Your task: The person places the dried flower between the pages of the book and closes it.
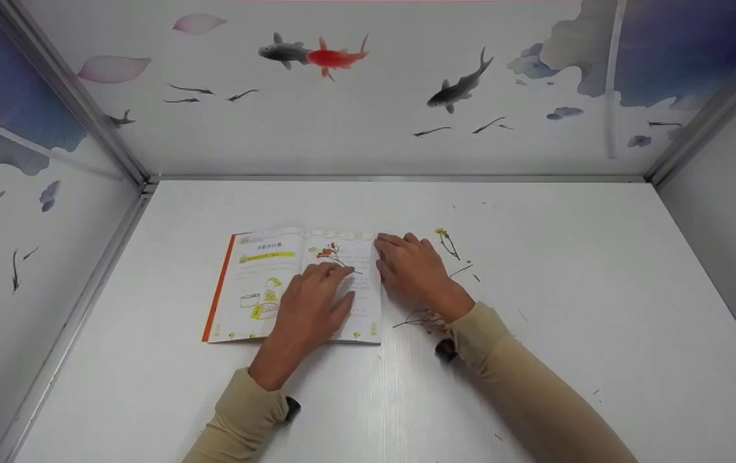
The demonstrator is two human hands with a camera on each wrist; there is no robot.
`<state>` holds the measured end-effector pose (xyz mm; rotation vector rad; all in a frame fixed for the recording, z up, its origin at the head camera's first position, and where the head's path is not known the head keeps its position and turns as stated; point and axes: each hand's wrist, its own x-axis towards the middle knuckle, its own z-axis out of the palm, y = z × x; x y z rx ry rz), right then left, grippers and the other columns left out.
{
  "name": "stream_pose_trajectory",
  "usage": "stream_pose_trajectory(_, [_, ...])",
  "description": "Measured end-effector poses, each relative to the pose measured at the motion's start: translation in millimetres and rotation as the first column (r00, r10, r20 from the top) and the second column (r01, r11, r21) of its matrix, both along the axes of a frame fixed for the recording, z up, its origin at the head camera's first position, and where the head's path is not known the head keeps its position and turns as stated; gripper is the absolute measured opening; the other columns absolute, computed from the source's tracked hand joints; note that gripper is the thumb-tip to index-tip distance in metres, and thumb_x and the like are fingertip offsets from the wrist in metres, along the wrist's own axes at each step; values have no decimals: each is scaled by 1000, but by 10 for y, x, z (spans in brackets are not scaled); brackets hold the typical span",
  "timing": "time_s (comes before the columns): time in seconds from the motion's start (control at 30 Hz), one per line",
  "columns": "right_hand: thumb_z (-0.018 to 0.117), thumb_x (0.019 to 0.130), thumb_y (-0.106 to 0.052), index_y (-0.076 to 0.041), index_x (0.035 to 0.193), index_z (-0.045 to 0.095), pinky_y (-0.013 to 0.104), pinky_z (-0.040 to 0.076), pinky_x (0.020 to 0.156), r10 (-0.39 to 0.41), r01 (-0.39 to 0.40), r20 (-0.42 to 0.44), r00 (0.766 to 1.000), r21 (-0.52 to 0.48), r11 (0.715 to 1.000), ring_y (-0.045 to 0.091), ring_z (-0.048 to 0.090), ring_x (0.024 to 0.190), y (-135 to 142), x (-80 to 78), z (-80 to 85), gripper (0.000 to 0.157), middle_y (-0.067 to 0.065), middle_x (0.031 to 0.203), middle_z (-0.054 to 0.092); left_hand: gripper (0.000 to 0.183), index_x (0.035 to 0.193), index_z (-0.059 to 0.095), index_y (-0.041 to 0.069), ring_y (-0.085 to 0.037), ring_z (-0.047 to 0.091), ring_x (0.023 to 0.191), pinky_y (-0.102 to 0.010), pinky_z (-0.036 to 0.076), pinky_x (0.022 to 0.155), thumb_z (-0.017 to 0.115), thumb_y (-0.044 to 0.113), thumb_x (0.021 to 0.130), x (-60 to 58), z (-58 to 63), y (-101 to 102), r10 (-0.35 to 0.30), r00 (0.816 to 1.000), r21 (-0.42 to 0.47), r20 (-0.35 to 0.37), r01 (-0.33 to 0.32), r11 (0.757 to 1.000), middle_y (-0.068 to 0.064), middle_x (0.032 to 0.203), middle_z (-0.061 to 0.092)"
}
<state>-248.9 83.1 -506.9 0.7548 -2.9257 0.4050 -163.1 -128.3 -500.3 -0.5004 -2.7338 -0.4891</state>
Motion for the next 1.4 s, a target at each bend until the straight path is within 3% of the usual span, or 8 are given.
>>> stream_pose_trajectory(0.17, [52,103,-40,-15,145,55,49,46,100,17,-17,4,1000,5,1000,27,55,128,22,-15,-8,49,-1,151,53,48,132,65,23,-17,57,107,-36,53,87,73,46,90,131,-12,188,-122,982,30,148,118,993,0,117,58])
stream_pose_trajectory(0.5, [55,101,-42,-16,146,54,52,46,100,30,-30,14,999,0,1000,27,55,126,38,-13,-8,52,-1,153,52,57,136,59,24,-20,48,107,-38,48,92,73,50,88,161,-37,238,-118,958,33,263,113,993,-3,123,51])
stream_pose_trajectory(0.7, [53,102,-43,-17,147,52,52,45,102,25,-25,28,999,-1,1000,27,53,128,42,-7,-12,52,-2,154,50,55,139,56,22,-20,50,107,-37,48,92,71,45,92,172,-50,240,-137,963,34,232,133,991,-4,125,51])
stream_pose_trajectory(0.9, [55,102,-41,-17,145,55,51,46,99,27,-26,18,999,-14,1000,28,55,125,49,-4,-4,50,-1,152,52,49,144,52,26,-18,51,102,-35,51,81,66,32,98,189,-59,267,-136,975,27,175,133,991,-2,121,51])
stream_pose_trajectory(1.1, [51,104,-36,-13,148,50,51,46,101,9,-9,15,1000,-8,1000,28,54,130,52,-19,-17,50,2,152,51,33,130,62,30,-18,53,95,-32,51,68,63,25,98,196,-59,317,-101,984,14,144,100,995,0,117,55])
stream_pose_trajectory(1.23, [49,104,-35,-10,149,48,51,45,105,-20,20,20,1000,-7,1000,29,51,134,58,-30,-34,51,6,152,52,27,123,63,25,-17,57,94,-34,53,67,64,34,97,214,-29,351,-42,989,7,139,42,999,0,113,56])
stream_pose_trajectory(1.4, [53,102,-40,-10,149,48,51,44,107,-17,17,34,999,-25,1000,29,51,134,59,-33,-44,56,7,151,52,50,129,59,17,-19,62,102,-37,58,75,61,54,95,280,73,379,33,988,-14,154,-31,999,-3,120,59])
